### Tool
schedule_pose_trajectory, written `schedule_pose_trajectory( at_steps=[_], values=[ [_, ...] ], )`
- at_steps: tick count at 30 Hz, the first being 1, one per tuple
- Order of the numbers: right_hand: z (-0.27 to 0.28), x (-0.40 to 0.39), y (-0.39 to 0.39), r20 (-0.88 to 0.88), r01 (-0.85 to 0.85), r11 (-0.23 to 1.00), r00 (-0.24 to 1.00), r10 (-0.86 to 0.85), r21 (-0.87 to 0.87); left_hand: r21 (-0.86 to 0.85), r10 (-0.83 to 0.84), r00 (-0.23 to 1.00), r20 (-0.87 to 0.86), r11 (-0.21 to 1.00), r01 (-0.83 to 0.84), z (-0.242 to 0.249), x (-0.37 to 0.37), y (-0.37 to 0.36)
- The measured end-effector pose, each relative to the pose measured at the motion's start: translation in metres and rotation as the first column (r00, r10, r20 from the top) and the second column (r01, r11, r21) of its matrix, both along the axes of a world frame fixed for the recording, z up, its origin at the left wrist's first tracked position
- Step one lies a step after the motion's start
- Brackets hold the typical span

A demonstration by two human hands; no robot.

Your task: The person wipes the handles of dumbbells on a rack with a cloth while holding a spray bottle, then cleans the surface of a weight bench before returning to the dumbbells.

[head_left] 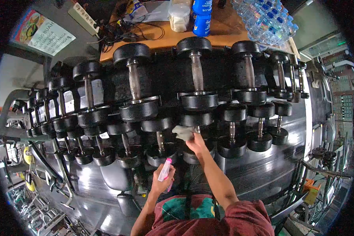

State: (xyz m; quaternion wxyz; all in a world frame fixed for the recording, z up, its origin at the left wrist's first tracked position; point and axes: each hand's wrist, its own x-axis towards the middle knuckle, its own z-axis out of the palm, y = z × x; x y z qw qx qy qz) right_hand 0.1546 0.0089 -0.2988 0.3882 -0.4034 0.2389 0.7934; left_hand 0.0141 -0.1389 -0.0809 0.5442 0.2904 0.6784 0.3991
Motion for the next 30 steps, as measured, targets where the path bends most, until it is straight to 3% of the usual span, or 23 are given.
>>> schedule_pose_trajectory(
  at_steps=[2, 5, 6, 8, 10, 11, 14, 16, 17, 18, 20, 22, 23, 24, 26, 27, 29, 30],
  values=[
    [0.021, 0.027, 0.004, -0.005, 0.043, 0.997, 0.999, -0.044, -0.06, -0.011, 0.011, 1.0, 0.011, 1.0, -0.011, -0.005, 0.002, -0.001],
    [0.096, 0.046, 0.016, 0.196, 0.039, 0.999, 0.98, -0.045, 0.034, 0.044, 0.032, 0.996, 0.081, 0.998, -0.036, -0.012, 0.006, -0.001],
    [0.108, 0.051, 0.019, 0.243, 0.038, 0.996, 0.968, -0.057, 0.081, 0.039, 0.011, 0.997, 0.072, 0.999, -0.014, -0.013, 0.007, 0.0],
    [0.111, 0.057, 0.018, 0.315, 0.065, 0.998, 0.947, -0.066, 0.013, 0.032, -0.013, 0.998, 0.067, 0.999, 0.011, -0.014, 0.011, 0.002],
    [0.106, 0.062, 0.011, 0.389, 0.034, 0.952, 0.908, -0.156, 0.304, 0.046, -0.04, 0.994, 0.103, 0.998, 0.036, -0.013, 0.014, 0.002],
    [0.106, 0.063, 0.01, 0.447, 0.081, 0.936, 0.862, -0.239, 0.343, 0.042, -0.042, 0.994, 0.105, 0.998, 0.037, -0.012, 0.016, 0.001],
    [0.085, 0.064, 0.013, 0.8, -0.138, 0.868, 0.477, -0.364, 0.478, 0.023, -0.036, 0.991, 0.126, 0.999, 0.033, -0.012, 0.022, -0.002],
    [0.047, 0.07, 0.016, 0.677, -0.189, 0.832, 0.685, -0.269, 0.522, 0.001, -0.081, 0.991, 0.104, 0.997, 0.081, -0.012, 0.025, -0.004],
    [0.036, 0.06, 0.016, 0.635, -0.183, 0.828, 0.732, -0.245, 0.53, -0.002, -0.082, 0.991, 0.108, 0.997, 0.083, -0.015, 0.027, -0.007],
    [0.014, 0.043, 0.016, 0.874, -0.376, 0.842, 0.441, -0.203, 0.385, -0.026, -0.061, 0.986, 0.153, 0.998, 0.065, -0.02, 0.029, -0.01],
    [0.051, 0.014, 0.008, 0.983, -0.523, 0.834, 0.141, -0.121, 0.178, -0.057, -0.035, 0.98, 0.197, 0.997, 0.047, -0.027, 0.033, -0.013],
    [0.054, 0.009, -0.018, 0.958, -0.662, 0.709, 0.046, -0.284, 0.242, -0.043, -0.046, 0.989, 0.141, 0.998, 0.053, -0.028, 0.037, -0.012],
    [0.093, 0.008, -0.026, 0.978, -0.679, 0.705, 0.178, -0.112, 0.205, -0.044, -0.047, 0.989, 0.142, 0.998, 0.054, -0.029, 0.039, -0.01],
    [0.057, 0.015, -0.044, 0.955, -0.768, 0.573, 0.175, -0.24, 0.285, -0.027, -0.037, 0.988, 0.147, 0.999, 0.041, -0.03, 0.041, -0.008],
    [0.087, 0.033, -0.061, 0.945, -0.865, 0.417, 0.325, 0.041, 0.279, -0.013, -0.023, 0.988, 0.152, 1.0, 0.025, -0.031, 0.045, -0.003],
    [0.092, 0.04, -0.065, 0.945, -0.867, 0.415, 0.324, 0.047, 0.277, -0.02, -0.008, 0.989, 0.147, 1.0, 0.011, -0.031, 0.047, 0.001],
    [0.096, 0.058, -0.07, 0.778, -0.626, 0.658, 0.621, 0.098, 0.418, -0.035, 0.004, 0.99, 0.139, 0.999, 0.001, -0.03, 0.048, 0.006],
    [0.103, 0.072, -0.066, 0.845, -0.688, 0.608, 0.533, 0.053, 0.396, -0.043, 0.016, 0.99, 0.14, 0.999, -0.011, -0.033, 0.049, 0.005]
  ],
)
